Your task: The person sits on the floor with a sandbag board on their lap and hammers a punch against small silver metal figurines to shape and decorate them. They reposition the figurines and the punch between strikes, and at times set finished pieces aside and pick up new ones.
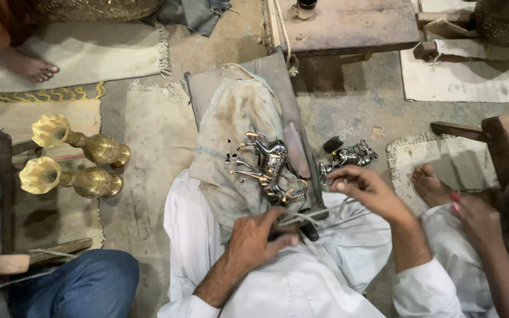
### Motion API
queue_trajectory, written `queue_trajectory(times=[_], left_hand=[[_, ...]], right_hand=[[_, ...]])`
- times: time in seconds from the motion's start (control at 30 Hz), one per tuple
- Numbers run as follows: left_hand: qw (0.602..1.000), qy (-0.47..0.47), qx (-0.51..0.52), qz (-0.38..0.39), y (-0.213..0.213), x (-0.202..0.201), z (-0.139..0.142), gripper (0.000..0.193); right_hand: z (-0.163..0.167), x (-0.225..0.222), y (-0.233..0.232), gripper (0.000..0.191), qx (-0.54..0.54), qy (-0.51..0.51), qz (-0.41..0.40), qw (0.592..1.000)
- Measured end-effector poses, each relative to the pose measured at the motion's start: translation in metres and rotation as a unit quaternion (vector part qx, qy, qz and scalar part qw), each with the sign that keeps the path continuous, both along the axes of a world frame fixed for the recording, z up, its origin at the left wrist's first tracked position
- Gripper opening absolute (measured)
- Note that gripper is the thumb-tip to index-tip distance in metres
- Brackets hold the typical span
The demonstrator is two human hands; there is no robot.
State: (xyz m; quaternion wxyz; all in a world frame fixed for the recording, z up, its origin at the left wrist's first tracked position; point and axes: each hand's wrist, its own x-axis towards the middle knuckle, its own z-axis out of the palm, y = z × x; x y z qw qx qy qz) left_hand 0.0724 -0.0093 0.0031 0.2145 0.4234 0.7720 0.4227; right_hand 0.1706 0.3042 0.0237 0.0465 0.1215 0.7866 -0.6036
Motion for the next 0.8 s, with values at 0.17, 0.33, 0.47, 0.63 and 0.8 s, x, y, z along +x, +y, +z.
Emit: queue_trajectory(times=[0.17,0.33,0.47,0.63,0.8], left_hand=[[0.995,0.049,-0.062,-0.055,-0.012,-0.002,-0.006,0.027],[0.988,-0.093,0.031,0.116,-0.044,-0.043,-0.001,0.037],[0.982,0.075,0.030,0.170,-0.045,-0.097,0.011,0.025],[0.983,0.054,0.030,0.171,-0.016,-0.131,0.011,0.027],[0.985,-0.015,0.018,0.169,-0.015,-0.120,-0.007,0.027]], right_hand=[[-0.018,0.008,-0.020,0.022,0.089,-0.067,0.024,0.993],[-0.026,0.006,-0.020,0.021,0.089,-0.025,0.023,0.995],[-0.036,-0.032,-0.019,0.032,0.135,0.074,-0.035,0.987],[-0.039,-0.058,-0.035,0.041,0.167,0.028,-0.107,0.980],[-0.047,-0.042,-0.069,0.041,0.162,0.182,-0.015,0.970]])
